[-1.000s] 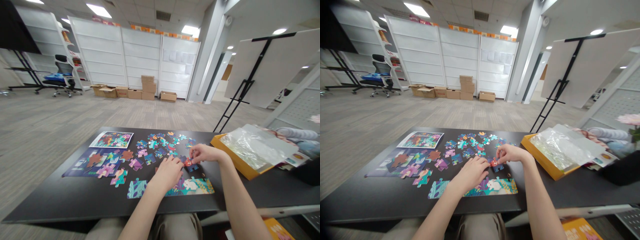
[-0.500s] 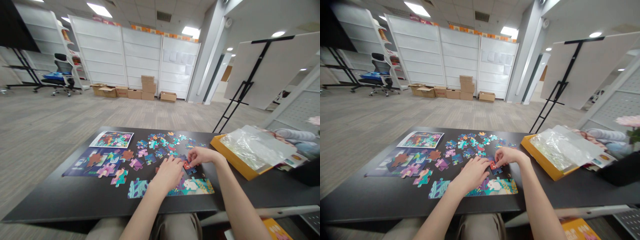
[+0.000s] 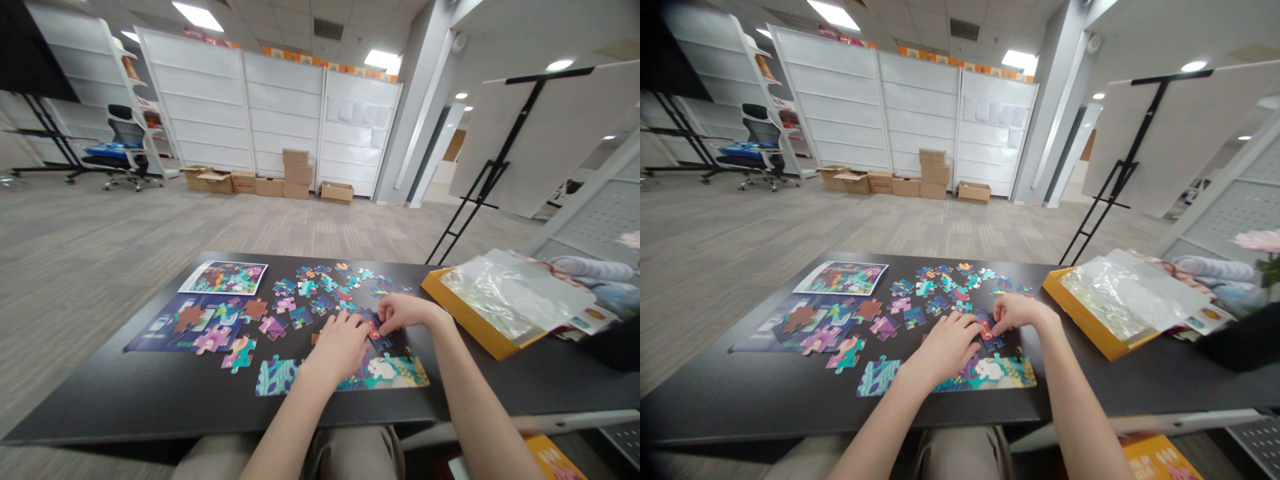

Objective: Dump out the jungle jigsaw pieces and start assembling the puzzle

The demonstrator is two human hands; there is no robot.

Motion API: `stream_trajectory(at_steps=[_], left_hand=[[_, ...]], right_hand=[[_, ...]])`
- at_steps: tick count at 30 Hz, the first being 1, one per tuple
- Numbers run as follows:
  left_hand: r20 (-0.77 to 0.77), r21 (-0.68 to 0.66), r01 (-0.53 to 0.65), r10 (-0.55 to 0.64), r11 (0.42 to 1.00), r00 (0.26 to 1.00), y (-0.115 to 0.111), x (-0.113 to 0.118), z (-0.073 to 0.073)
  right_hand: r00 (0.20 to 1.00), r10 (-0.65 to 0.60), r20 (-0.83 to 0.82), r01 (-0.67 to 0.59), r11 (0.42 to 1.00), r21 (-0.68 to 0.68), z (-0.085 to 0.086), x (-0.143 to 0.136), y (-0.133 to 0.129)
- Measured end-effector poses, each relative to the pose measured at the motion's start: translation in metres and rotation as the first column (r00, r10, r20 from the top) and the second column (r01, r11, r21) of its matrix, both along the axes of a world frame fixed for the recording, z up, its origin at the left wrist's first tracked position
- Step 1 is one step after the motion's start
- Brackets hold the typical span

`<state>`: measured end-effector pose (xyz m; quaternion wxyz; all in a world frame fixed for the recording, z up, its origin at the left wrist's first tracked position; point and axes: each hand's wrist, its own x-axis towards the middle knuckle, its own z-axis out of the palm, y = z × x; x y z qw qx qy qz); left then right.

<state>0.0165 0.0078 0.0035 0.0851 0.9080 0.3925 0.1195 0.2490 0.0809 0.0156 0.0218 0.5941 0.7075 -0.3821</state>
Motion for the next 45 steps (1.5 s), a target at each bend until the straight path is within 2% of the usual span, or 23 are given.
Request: stream_trajectory(at_steps=[7,17,23,30,36,40,45], left_hand=[[-0.005,0.023,-0.044,0.044,0.999,0.999,-0.003,0.004,-0.004],[-0.004,0.053,-0.067,0.067,0.996,0.998,-0.005,0.008,-0.004],[-0.007,0.055,-0.041,0.042,0.998,0.999,-0.006,0.007,-0.006],[-0.026,0.05,-0.019,0.021,0.999,0.999,-0.007,0.002,-0.004],[0.002,0.064,-0.073,0.073,0.995,0.997,-0.007,-0.017,0.006],[0.024,0.081,-0.125,0.124,0.989,0.992,-0.002,-0.038,0.008],[0.056,0.077,-0.214,0.211,0.974,0.976,0.003,-0.069,0.009]], right_hand=[[1.0,0.014,-0.01,-0.014,1.0,-0.017,0.003,0.001,-0.001],[1.0,0.027,0.014,-0.027,0.999,0.027,0.0,0.003,0.002],[0.998,0.067,-0.018,-0.064,0.989,0.136,-0.004,0.0,0.004],[0.997,0.071,-0.002,-0.07,0.986,0.148,-0.004,-0.002,0.005],[0.994,0.108,0.036,-0.113,0.97,0.216,0.004,-0.006,-0.002],[0.981,0.153,0.115,-0.176,0.958,0.226,0.009,-0.012,-0.007],[0.981,0.12,0.155,-0.155,0.959,0.238,0.011,-0.014,-0.007]])
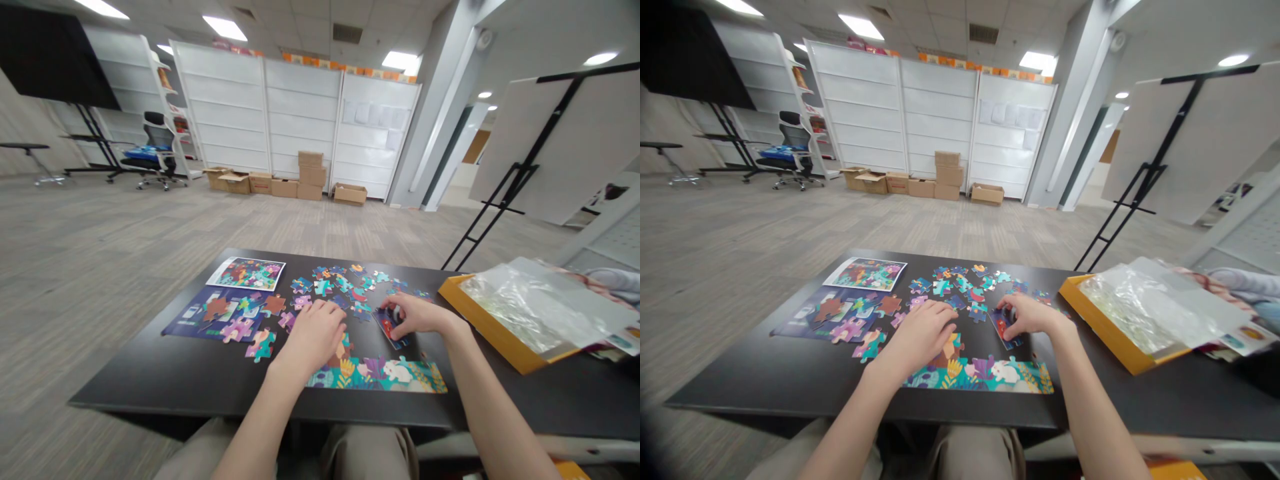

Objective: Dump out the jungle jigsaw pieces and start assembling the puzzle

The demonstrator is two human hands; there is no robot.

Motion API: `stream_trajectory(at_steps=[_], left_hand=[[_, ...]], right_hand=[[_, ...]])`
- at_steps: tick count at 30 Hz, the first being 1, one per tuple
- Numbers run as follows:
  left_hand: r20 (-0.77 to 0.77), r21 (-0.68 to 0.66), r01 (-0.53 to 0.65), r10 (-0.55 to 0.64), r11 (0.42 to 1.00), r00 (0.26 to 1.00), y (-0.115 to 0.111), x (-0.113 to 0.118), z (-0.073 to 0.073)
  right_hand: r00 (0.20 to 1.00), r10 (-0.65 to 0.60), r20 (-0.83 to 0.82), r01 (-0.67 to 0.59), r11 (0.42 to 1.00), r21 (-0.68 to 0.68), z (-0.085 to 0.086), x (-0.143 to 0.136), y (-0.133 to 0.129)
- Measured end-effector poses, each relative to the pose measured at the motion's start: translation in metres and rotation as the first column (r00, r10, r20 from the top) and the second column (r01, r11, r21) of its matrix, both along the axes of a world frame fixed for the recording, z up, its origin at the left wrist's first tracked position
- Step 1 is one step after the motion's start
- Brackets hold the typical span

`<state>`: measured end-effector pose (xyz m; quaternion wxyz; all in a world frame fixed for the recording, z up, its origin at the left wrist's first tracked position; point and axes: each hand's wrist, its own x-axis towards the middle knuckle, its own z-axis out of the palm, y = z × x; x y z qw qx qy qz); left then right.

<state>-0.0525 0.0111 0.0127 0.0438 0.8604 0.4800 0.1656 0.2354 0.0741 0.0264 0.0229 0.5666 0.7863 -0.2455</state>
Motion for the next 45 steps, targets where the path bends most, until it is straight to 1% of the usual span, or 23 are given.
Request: stream_trajectory(at_steps=[5,9,13,16,20,27,35,37,41,45], left_hand=[[-0.027,0.013,-0.093,0.093,0.996,0.995,-0.002,-0.034,0.001],[-0.047,0.005,-0.135,0.136,0.991,0.99,-0.006,-0.057,0.002],[-0.045,-0.022,-0.182,0.181,0.983,0.983,-0.01,-0.076,0.002],[-0.044,-0.014,-0.207,0.206,0.978,0.977,-0.011,-0.085,0.001],[-0.037,0.013,-0.223,0.223,0.975,0.974,-0.011,-0.089,0.002],[-0.039,-0.026,-0.224,0.223,0.974,0.974,-0.01,-0.091,0.004],[-0.081,-0.123,-0.349,0.341,0.929,0.936,-0.005,-0.105,0.006],[-0.082,-0.137,-0.347,0.338,0.928,0.938,-0.003,-0.103,0.005],[-0.06,-0.157,-0.293,0.287,0.943,0.956,-0.002,-0.093,0.005],[-0.087,-0.151,-0.263,0.253,0.953,0.964,-0.002,-0.082,0.003]], right_hand=[[0.999,-0.039,0.019,0.039,0.999,0.003,-0.004,0.003,0.005],[0.998,-0.058,-0.022,0.059,0.998,0.012,-0.008,0.005,0.007],[0.995,-0.082,-0.049,0.082,0.997,0.002,-0.013,0.007,0.011],[0.994,-0.096,-0.047,0.098,0.995,0.024,-0.016,0.009,0.015],[0.995,-0.092,-0.038,0.095,0.992,0.08,-0.016,0.011,0.018],[0.997,-0.08,0.006,0.078,0.984,0.162,-0.015,0.011,0.019],[1.0,-0.029,0.004,0.028,0.984,0.175,-0.015,0.011,0.019],[1.0,-0.009,-0.007,0.01,0.981,0.191,-0.016,0.011,0.019],[1.0,-0.002,-0.015,0.006,0.975,0.224,-0.017,0.011,0.019],[0.999,-0.02,-0.035,0.027,0.98,0.198,-0.018,0.013,0.02]])
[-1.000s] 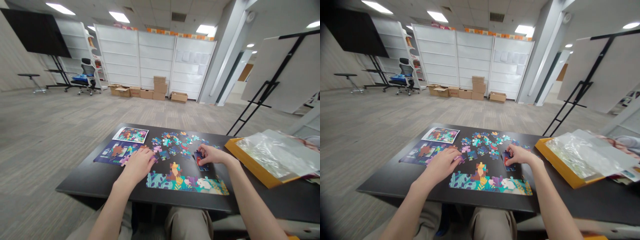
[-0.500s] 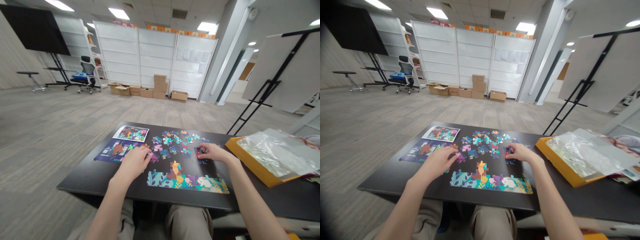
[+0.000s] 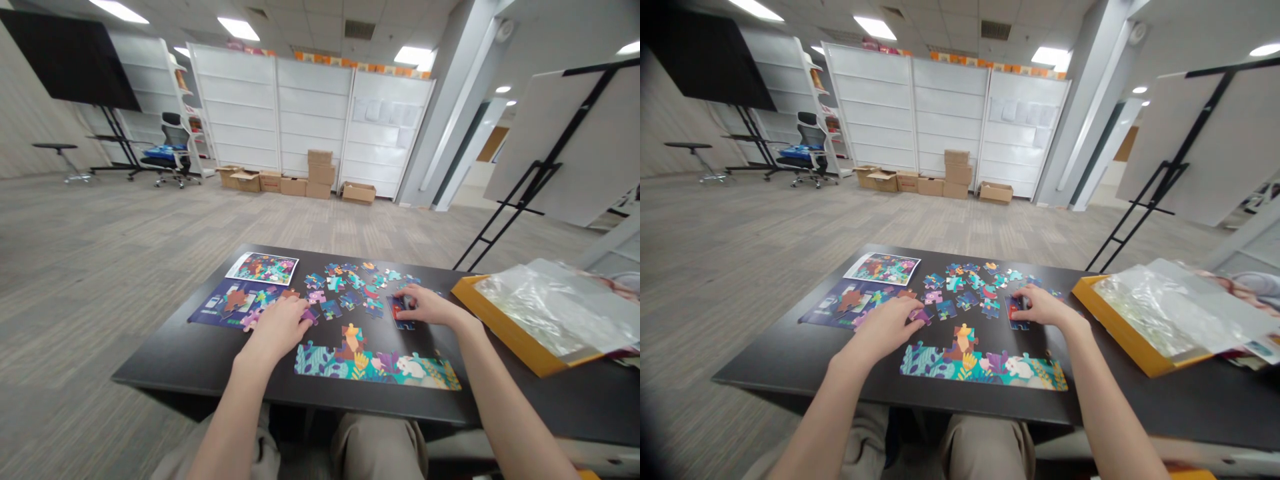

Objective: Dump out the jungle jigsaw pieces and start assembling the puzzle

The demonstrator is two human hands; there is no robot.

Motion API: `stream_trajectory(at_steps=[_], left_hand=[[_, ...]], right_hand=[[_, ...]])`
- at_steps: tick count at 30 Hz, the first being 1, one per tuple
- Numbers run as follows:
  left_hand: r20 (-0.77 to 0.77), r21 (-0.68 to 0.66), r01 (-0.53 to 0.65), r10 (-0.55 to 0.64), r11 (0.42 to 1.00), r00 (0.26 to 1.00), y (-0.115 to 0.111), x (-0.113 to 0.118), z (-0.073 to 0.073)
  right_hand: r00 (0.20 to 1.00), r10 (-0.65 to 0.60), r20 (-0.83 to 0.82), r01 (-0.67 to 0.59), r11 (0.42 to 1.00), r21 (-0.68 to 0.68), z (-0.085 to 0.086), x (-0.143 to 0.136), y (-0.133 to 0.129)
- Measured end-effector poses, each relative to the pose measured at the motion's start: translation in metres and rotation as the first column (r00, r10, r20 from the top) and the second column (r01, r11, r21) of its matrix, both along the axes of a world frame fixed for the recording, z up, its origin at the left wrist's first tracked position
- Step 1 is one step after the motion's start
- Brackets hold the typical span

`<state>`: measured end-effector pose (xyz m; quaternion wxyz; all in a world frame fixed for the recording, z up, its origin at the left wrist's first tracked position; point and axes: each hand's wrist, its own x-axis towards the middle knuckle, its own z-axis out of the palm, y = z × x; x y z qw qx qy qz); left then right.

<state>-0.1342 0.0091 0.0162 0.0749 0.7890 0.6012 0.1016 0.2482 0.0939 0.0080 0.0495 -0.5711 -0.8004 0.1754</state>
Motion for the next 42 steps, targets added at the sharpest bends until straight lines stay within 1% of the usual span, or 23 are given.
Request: stream_trajectory(at_steps=[4,8,15,21,26,32,35,42], left_hand=[[-0.019,0.013,0.012,-0.011,1.0,1.0,0.002,0.007,-0.002],[-0.04,-0.002,0.015,-0.015,1.0,0.999,0.004,0.01,-0.004],[0.001,-0.042,0.011,-0.011,0.999,1.0,0.006,0.013,-0.006],[0.028,-0.064,-0.002,0.004,0.998,1.0,0.004,0.008,-0.006],[0.048,-0.086,-0.013,0.017,0.996,0.999,0.002,0.004,-0.005],[0.013,-0.067,-0.038,0.039,0.997,0.999,0.003,0.005,-0.006],[0.002,-0.061,-0.034,0.034,0.998,0.999,0.003,0.005,-0.007],[-0.001,-0.096,0.001,-0.001,0.995,1.0,0.003,0.002,-0.008]], right_hand=[[1.0,-0.002,-0.011,0.001,1.0,-0.017,0.001,0.001,-0.001],[1.0,-0.019,-0.018,0.018,0.999,-0.046,0.003,0.0,-0.003],[0.998,-0.05,-0.036,0.046,0.993,-0.107,0.007,-0.003,-0.008],[0.998,-0.06,-0.017,0.057,0.988,-0.147,0.012,-0.004,-0.01],[0.998,-0.065,-0.022,0.061,0.988,-0.144,0.01,-0.003,-0.01],[0.998,-0.059,-0.008,0.058,0.99,-0.125,0.008,-0.003,-0.008],[0.999,-0.051,-0.01,0.05,0.993,-0.107,0.006,-0.003,-0.008],[1.0,-0.021,-0.019,0.02,0.998,-0.064,0.002,0.0,-0.006]])
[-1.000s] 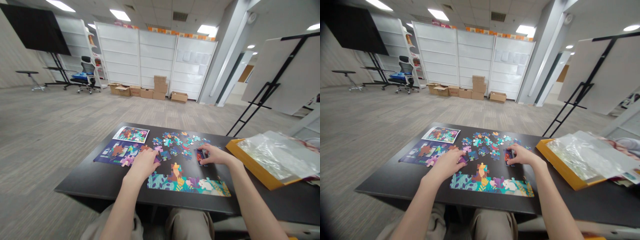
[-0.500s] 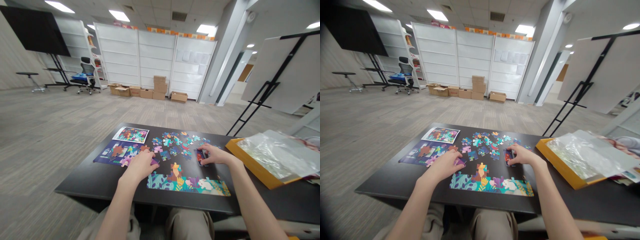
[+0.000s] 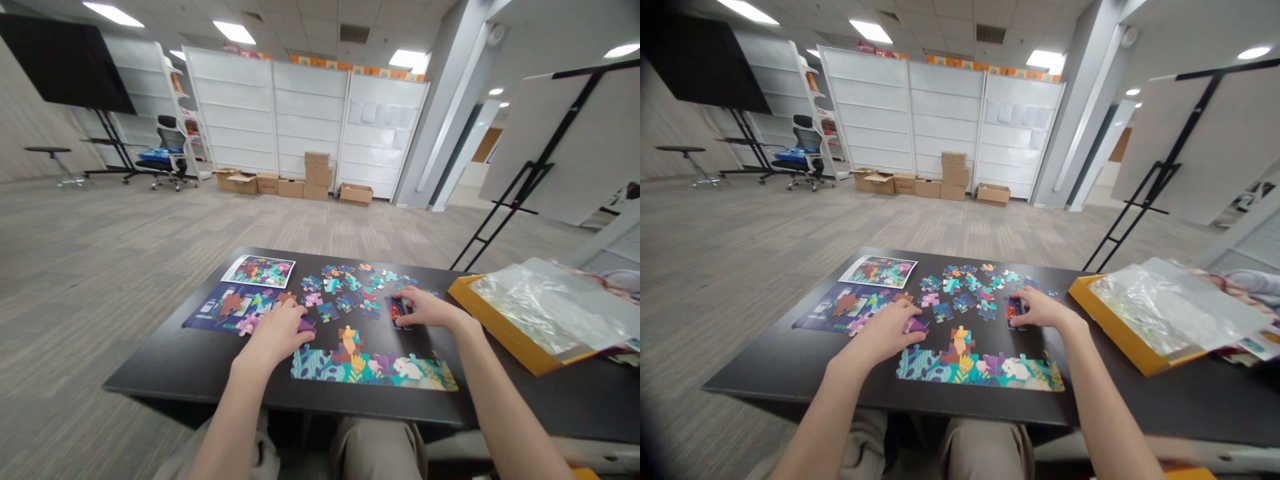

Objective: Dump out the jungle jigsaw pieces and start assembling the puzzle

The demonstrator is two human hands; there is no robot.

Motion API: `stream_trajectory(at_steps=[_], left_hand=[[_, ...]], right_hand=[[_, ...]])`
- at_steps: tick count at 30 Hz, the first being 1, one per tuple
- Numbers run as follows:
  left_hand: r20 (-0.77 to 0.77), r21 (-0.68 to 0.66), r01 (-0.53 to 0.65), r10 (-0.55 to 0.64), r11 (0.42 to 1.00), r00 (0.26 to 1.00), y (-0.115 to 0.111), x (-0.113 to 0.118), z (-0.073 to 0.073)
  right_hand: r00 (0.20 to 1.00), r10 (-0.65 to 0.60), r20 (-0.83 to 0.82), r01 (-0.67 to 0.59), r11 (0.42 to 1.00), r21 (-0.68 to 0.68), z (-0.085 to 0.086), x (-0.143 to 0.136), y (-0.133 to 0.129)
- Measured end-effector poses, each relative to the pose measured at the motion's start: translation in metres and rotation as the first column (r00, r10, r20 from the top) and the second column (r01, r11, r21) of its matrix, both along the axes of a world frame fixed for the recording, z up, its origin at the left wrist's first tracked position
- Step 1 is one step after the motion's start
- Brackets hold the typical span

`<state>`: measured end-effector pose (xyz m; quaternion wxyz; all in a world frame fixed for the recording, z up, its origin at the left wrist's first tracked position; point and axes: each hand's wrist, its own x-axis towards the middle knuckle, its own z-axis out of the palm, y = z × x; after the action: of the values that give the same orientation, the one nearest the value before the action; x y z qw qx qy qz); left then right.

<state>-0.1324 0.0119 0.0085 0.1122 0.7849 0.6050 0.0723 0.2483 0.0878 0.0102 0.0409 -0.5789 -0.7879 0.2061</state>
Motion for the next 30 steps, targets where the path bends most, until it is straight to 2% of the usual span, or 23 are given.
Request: stream_trajectory(at_steps=[14,18,21,23,25,28,30], left_hand=[[0.049,0.041,0.024,-0.026,0.999,0.998,-0.001,0.006,0.005],[0.071,0.052,0.034,-0.038,0.998,0.997,-0.002,0.009,0.008],[0.077,0.065,0.048,-0.053,0.997,0.996,-0.001,0.009,0.008],[0.087,0.057,0.047,-0.052,0.997,0.995,-0.001,0.01,0.007],[0.101,0.042,0.038,-0.042,0.998,0.994,0.0,0.01,0.006],[0.111,0.029,0.021,-0.024,0.999,0.994,0.0,0.01,0.005],[0.115,0.032,0.015,-0.019,0.999,0.993,0.001,0.009,0.004]], right_hand=[[0.999,0.009,0.045,-0.013,0.997,0.074,0.0,-0.003,0.0],[1.0,0.024,0.014,-0.026,0.994,0.105,0.0,-0.001,0.002],[0.993,-0.058,-0.102,0.078,0.977,0.197,0.004,0.008,0.005],[0.951,-0.176,-0.254,0.255,0.911,0.324,0.01,0.018,0.008],[0.854,-0.279,-0.44,0.472,0.771,0.428,0.017,0.029,0.01],[0.67,-0.342,-0.659,0.716,0.531,0.453,0.025,0.045,0.013],[0.567,-0.341,-0.75,0.804,0.425,0.415,0.027,0.054,0.014]])
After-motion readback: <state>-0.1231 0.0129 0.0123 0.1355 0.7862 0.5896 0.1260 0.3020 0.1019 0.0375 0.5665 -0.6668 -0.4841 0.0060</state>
